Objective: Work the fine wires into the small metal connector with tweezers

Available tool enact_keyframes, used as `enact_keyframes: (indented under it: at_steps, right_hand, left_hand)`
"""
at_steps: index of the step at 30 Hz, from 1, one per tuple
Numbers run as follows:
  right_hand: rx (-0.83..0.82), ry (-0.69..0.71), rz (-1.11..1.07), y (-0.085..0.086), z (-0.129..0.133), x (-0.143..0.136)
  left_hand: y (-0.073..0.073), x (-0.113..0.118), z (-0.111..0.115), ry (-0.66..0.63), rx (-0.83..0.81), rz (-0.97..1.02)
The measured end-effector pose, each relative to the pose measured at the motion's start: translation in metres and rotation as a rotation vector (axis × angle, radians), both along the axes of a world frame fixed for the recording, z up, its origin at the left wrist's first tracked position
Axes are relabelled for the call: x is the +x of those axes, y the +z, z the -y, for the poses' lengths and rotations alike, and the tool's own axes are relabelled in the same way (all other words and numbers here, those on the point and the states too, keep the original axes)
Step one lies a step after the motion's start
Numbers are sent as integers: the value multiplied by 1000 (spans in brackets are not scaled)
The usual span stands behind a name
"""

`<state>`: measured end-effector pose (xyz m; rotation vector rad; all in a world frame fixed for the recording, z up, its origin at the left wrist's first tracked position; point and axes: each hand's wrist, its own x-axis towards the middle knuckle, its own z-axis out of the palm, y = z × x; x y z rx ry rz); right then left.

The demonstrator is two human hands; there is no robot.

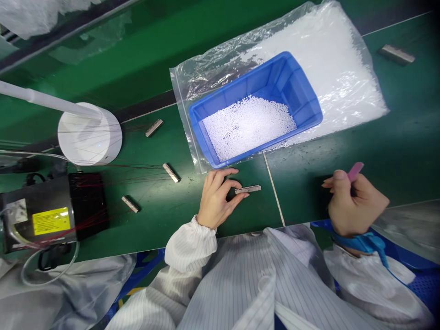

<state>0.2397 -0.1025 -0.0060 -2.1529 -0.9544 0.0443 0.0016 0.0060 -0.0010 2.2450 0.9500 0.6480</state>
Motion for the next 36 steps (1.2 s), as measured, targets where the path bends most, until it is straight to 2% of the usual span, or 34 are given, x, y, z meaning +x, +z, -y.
enact_keyframes:
  at_steps: [22, 36]
  right_hand:
    - [-15, -9, 5, -1, 0, 0]
    - [-13, 5, 15, 0, 0, 0]
  left_hand:
    - [-2, 1, -1, 15, 1, 47]
    - [-4, 1, 0, 23, -53, 68]
